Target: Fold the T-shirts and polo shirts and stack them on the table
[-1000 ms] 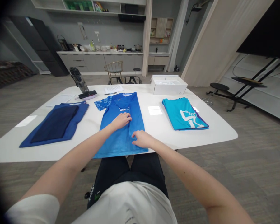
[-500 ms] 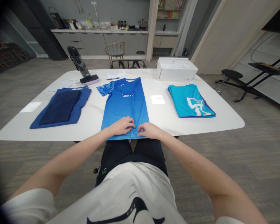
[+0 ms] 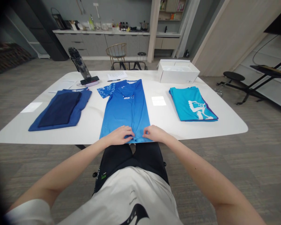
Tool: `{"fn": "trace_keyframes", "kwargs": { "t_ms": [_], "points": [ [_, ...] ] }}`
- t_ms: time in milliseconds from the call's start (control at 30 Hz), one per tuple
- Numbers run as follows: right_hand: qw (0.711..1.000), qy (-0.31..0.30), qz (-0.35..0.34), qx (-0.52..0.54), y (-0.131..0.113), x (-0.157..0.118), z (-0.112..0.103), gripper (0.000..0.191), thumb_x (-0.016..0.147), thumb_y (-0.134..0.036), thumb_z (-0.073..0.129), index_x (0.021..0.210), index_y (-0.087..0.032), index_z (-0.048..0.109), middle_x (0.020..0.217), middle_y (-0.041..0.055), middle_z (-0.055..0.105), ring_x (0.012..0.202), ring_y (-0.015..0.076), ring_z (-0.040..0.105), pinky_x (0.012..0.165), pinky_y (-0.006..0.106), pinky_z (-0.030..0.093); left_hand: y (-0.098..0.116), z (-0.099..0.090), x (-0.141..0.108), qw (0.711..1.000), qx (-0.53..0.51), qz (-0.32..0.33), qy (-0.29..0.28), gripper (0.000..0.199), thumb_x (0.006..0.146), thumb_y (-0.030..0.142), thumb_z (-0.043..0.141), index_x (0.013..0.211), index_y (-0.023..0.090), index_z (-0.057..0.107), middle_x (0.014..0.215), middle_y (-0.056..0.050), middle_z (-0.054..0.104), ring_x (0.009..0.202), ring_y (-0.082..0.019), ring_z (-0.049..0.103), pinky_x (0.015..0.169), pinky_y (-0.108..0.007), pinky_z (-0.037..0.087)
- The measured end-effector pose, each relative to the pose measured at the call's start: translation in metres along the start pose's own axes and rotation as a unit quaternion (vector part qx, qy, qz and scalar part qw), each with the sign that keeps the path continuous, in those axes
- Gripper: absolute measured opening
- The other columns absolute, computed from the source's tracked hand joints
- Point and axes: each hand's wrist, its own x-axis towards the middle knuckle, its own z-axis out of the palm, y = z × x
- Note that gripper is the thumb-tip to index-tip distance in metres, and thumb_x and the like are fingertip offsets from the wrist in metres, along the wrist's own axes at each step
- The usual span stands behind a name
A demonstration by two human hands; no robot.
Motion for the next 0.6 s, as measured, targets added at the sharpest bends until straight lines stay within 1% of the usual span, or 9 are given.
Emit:
{"fn": "trace_keyframes", "kwargs": {
  "t_ms": [67, 133, 167, 233, 267, 333, 400, 500, 600],
  "points": [
    [1.000, 0.016, -0.003, 0.001, 0.001, 0.014, -0.002, 0.015, 0.090, -0.036, 0.070, 0.090, -0.022, 0.076, 0.076, 0.0016, 0.072, 0.072, 0.0186, 0.066, 0.064, 0.025, 0.039, -0.002, -0.002, 0.007, 0.999, 0.011, -0.030, 0.014, 0.027, 0.103, 0.041, 0.050, 0.108, 0.026, 0.071, 0.102, -0.003, 0.069, 0.098, -0.020, 0.064, 0.092, -0.035, 0.045],
    [0.999, 0.040, -0.008, 0.005, 0.002, 0.033, -0.005, 0.014, 0.093, -0.034, 0.068, 0.091, -0.022, 0.075, 0.075, 0.0007, 0.071, 0.071, 0.0175, 0.065, 0.065, 0.025, 0.039, -0.008, -0.003, 0.017, 0.996, 0.040, -0.069, 0.043, 0.035, 0.104, 0.047, 0.045, 0.110, 0.025, 0.071, 0.106, -0.005, 0.070, 0.103, -0.022, 0.064, 0.094, -0.037, 0.045],
    [0.999, 0.053, -0.009, 0.004, 0.003, 0.044, -0.006, 0.014, 0.094, -0.033, 0.066, 0.092, -0.022, 0.075, 0.075, 0.0006, 0.071, 0.072, 0.0173, 0.064, 0.065, 0.025, 0.040, -0.012, -0.003, 0.022, 0.992, 0.058, -0.089, 0.061, 0.037, 0.105, 0.048, 0.044, 0.113, 0.024, 0.070, 0.110, -0.006, 0.070, 0.107, -0.023, 0.064, 0.096, -0.039, 0.046],
    [0.996, 0.091, -0.014, -0.009, 0.006, 0.067, -0.008, 0.014, 0.096, -0.031, 0.064, 0.097, -0.021, 0.073, 0.080, 0.0022, 0.071, 0.076, 0.0178, 0.065, 0.070, 0.026, 0.043, -0.022, -0.002, 0.033, 0.984, 0.093, -0.115, 0.094, 0.039, 0.105, 0.047, 0.043, 0.126, 0.023, 0.066, 0.129, -0.010, 0.066, 0.122, -0.026, 0.059, 0.103, -0.042, 0.044],
    [0.993, 0.119, -0.020, -0.021, 0.008, 0.080, -0.009, 0.014, 0.097, -0.030, 0.062, 0.100, -0.020, 0.072, 0.086, 0.0040, 0.071, 0.082, 0.0187, 0.065, 0.075, 0.027, 0.045, -0.028, 0.000, 0.038, 0.982, 0.108, -0.116, 0.104, 0.042, 0.105, 0.046, 0.044, 0.135, 0.022, 0.061, 0.141, -0.012, 0.060, 0.132, -0.027, 0.054, 0.109, -0.045, 0.041],
    [0.982, 0.181, -0.040, -0.043, 0.014, 0.107, -0.012, 0.017, 0.099, -0.025, 0.057, 0.107, -0.019, 0.070, 0.103, 0.0089, 0.071, 0.098, 0.0211, 0.065, 0.088, 0.030, 0.048, -0.037, 0.006, 0.044, 0.981, 0.127, -0.100, 0.103, 0.053, 0.104, 0.048, 0.043, 0.149, 0.020, 0.049, 0.159, -0.013, 0.045, 0.148, -0.029, 0.039, 0.120, -0.050, 0.029],
    [0.970, 0.230, -0.060, -0.046, 0.021, 0.136, -0.015, 0.024, 0.101, -0.021, 0.050, 0.116, -0.018, 0.068, 0.120, 0.0124, 0.068, 0.113, 0.0225, 0.062, 0.101, 0.034, 0.046, -0.045, 0.013, 0.046, 0.985, 0.129, -0.086, 0.081, 0.059, 0.105, 0.051, 0.039, 0.155, 0.019, 0.041, 0.165, -0.012, 0.038, 0.155, -0.027, 0.029, 0.126, -0.052, 0.017],
    [0.964, 0.254, -0.074, -0.035, 0.032, 0.180, -0.021, 0.036, 0.104, -0.023, 0.041, 0.133, -0.016, 0.062, 0.143, 0.0153, 0.059, 0.136, 0.0240, 0.051, 0.115, 0.038, 0.040, -0.049, 0.022, 0.044, 0.988, 0.116, -0.091, 0.055, 0.063, 0.106, 0.055, 0.030, 0.158, 0.022, 0.037, 0.166, -0.009, 0.035, 0.156, -0.025, 0.026, 0.128, -0.053, 0.011],
    [0.969, 0.239, -0.048, -0.035, 0.042, 0.226, -0.030, 0.051, 0.107, -0.038, 0.041, 0.150, -0.012, 0.049, 0.161, 0.0180, 0.042, 0.151, 0.0287, 0.035, 0.123, 0.046, 0.030, -0.046, 0.023, 0.043, 0.988, 0.108, -0.097, 0.052, 0.067, 0.105, 0.060, 0.028, 0.160, 0.022, 0.034, 0.168, -0.009, 0.031, 0.157, -0.027, 0.024, 0.128, -0.054, 0.011]
  ]
}}
